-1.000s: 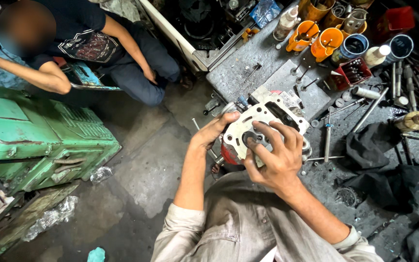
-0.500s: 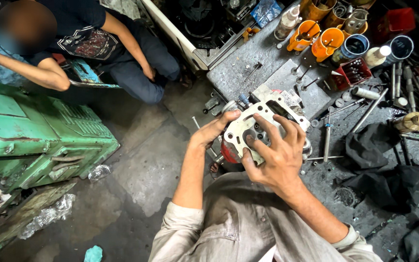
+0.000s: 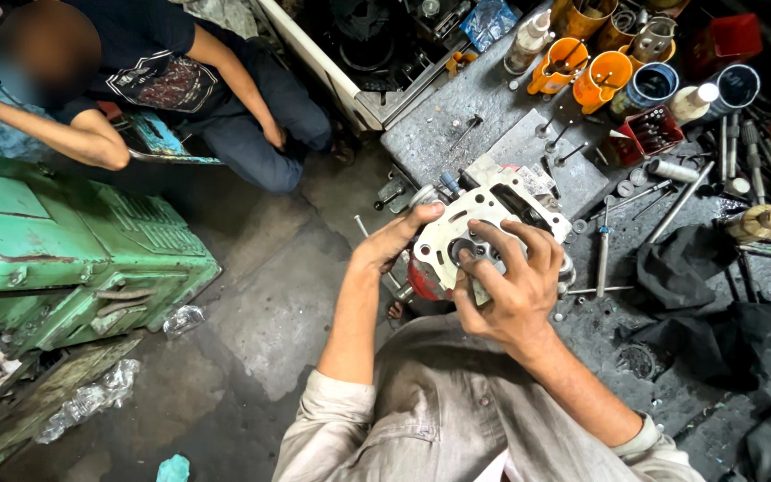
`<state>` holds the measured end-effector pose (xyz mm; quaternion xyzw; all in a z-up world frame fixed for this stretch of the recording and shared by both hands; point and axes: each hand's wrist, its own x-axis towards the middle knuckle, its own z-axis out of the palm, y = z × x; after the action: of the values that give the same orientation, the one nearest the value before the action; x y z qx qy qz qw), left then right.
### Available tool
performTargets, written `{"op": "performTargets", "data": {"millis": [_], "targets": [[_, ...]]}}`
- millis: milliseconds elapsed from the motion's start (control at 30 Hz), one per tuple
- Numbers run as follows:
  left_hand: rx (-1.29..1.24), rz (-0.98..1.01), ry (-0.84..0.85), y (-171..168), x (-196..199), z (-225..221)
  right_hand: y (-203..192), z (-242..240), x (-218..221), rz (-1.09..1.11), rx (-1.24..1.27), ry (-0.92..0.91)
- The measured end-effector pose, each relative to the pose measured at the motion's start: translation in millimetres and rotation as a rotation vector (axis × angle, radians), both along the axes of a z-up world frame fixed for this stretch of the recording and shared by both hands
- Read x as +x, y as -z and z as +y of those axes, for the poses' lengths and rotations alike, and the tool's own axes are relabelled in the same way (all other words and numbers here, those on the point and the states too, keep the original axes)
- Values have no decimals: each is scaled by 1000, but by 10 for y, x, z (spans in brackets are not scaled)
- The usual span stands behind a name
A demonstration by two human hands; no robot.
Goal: The person works on a metallic engine component clamped in a bench vise. They use a small metal rod to clean or adjust internal holes, then use a T-handle tool to tighten or adjust parts within the component. The person repeatedly inserts and removes the rod and adjusts the component by hand.
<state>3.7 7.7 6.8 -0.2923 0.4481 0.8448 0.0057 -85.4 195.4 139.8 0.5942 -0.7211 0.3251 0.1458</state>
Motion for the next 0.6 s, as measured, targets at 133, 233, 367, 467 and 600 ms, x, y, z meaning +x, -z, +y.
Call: {"op": "performTargets", "data": {"millis": [133, 233, 367, 467, 600], "targets": [[13, 41, 12, 0, -13, -4, -64, -16, 16, 12, 20, 18], [9, 24, 41, 6, -14, -28, -101, -36, 26, 2, 48, 20], [-64, -4, 60, 17, -2, -33, -88, -26, 10, -20, 72, 15], [-102, 7, 26, 4, 14, -22, -55, -13, -5, -13, 66, 2], [-109, 50, -38, -47, -6, 2, -76, -24, 12, -30, 12, -6]]}}
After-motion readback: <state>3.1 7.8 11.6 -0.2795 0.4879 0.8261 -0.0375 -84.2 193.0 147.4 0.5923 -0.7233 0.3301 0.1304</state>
